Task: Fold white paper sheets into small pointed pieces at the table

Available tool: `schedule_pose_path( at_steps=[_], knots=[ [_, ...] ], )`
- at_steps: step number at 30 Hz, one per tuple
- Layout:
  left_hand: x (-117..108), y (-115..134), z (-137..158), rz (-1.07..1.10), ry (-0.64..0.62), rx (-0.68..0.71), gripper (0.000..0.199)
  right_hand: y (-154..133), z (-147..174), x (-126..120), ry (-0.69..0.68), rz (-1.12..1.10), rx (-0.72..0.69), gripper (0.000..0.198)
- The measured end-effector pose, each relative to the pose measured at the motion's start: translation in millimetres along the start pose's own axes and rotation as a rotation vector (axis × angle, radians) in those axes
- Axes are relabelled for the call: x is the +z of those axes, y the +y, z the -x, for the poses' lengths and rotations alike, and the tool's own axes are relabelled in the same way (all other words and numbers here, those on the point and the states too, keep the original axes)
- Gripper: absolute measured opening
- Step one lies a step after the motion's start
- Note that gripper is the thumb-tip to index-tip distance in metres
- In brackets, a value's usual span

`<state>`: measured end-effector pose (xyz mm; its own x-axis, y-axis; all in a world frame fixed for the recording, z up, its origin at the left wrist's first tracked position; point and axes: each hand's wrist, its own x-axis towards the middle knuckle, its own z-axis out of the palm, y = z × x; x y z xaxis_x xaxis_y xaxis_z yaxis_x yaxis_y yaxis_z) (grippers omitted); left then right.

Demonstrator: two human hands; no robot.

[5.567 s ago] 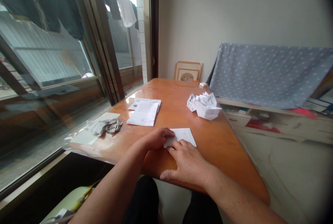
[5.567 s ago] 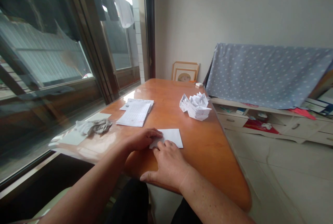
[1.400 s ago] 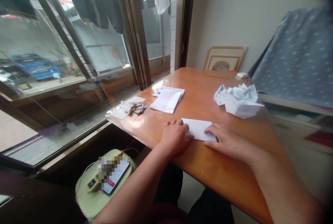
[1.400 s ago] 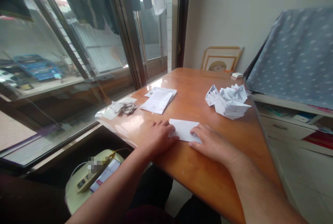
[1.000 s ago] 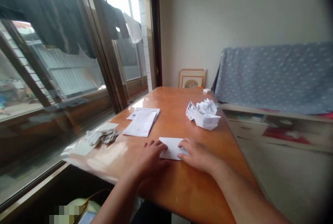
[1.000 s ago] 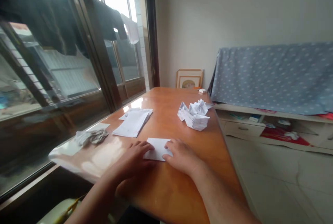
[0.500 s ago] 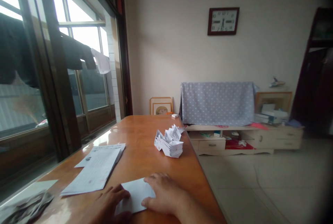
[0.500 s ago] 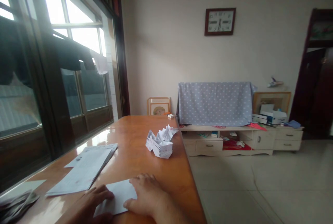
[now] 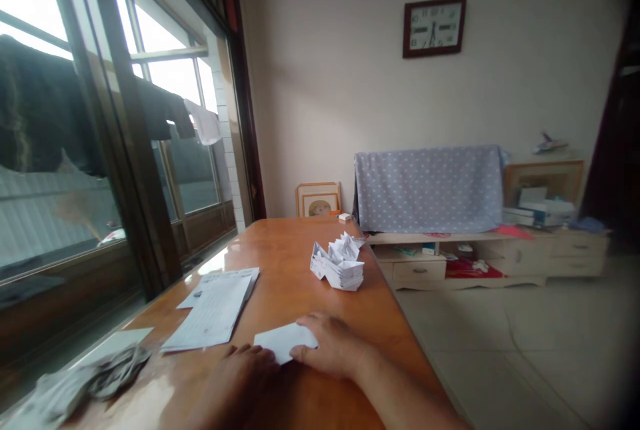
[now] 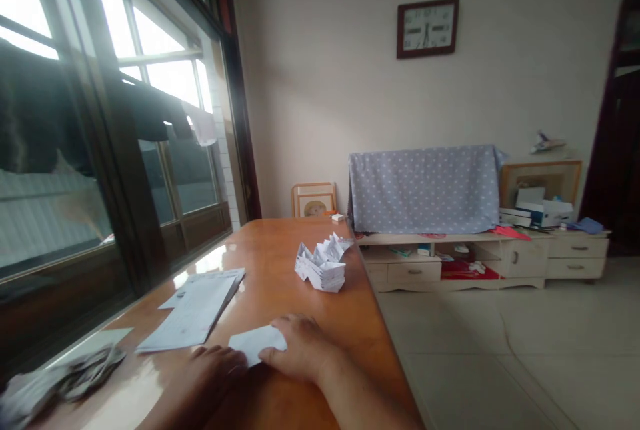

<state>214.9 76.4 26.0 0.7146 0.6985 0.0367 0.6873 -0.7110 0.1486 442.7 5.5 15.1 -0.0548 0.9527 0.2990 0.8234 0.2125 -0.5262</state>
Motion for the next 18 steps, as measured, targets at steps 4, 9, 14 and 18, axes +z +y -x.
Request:
schedule_pose_path(
  at_steps=[4, 9, 14, 18],
  knots=[
    [-8, 15, 10, -0.078, 0.064, -0.021, 0.027, 4, 2, -2, -0.026, -0.006, -0.029, 0.078],
    [-7, 8, 22, 0.047, 0.143, -0.096, 0.023, 5, 0, 4, 0.070, -0.016, -0.082, 0.021],
    [-4, 8, 33, 0.357, 0.526, -0.158, 0.033, -6, -1, 6, 0.158, 0.012, -0.116, 0.013],
    [-5, 23, 36, 0.849, 0.629, -0.437, 0.039, -15, 2, 6, 0.307, 0.125, -0.152, 0.014]
  ],
)
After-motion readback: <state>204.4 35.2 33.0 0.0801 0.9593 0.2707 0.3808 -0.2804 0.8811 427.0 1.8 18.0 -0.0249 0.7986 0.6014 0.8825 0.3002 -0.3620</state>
